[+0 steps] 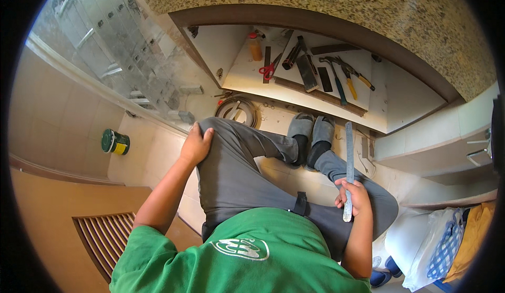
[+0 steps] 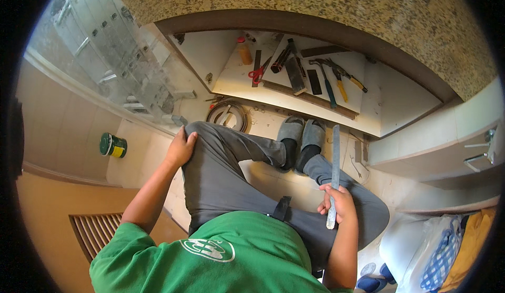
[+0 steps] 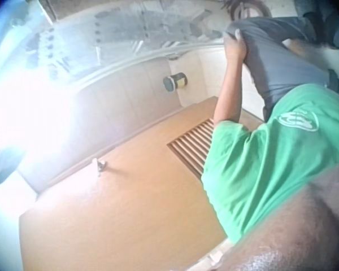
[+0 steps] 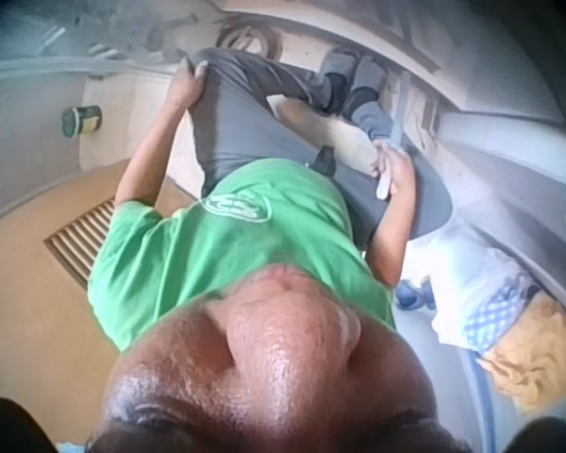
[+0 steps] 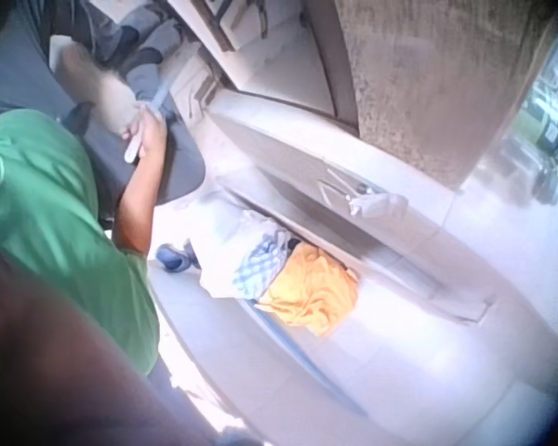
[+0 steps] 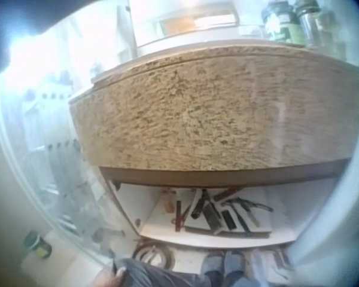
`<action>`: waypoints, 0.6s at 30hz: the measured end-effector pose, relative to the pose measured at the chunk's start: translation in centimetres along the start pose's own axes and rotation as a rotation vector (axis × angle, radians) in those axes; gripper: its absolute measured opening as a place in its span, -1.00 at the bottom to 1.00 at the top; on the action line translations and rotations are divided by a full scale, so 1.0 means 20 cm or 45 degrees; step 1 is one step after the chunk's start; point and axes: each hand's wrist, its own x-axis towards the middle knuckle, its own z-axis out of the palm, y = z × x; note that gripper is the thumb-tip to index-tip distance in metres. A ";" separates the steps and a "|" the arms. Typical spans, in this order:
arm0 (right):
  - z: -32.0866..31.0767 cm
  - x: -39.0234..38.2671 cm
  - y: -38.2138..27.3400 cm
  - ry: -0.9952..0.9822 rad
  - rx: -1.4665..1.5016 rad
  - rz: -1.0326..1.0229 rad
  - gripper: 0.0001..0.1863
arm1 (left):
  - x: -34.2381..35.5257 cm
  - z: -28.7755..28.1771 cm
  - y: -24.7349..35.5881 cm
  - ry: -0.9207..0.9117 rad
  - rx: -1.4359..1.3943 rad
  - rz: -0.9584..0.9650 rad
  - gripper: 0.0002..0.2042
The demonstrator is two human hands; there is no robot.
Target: The person sits on the floor under a kitchen cabinet and repeatedly fits, taps, and adjusts a wooden trim piece along the cabinet's bottom edge. They use a hammer to tap the trim into place and a metal bar to pry or adjust the fit. The person also handles a small wooden block and a utility knife during the process.
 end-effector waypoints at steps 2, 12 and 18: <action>-0.01 0.04 0.00 0.067 -0.034 0.000 -0.67 | -0.07 0.02 0.06 0.075 0.236 0.493 -0.44; -0.07 0.12 0.14 0.170 -0.072 0.039 -0.69 | -0.33 -0.12 0.82 -1.250 -0.935 0.945 -0.82; -0.07 0.15 0.16 0.200 -0.033 0.073 -0.71 | -0.58 -0.29 1.29 -1.946 -1.872 1.661 -0.58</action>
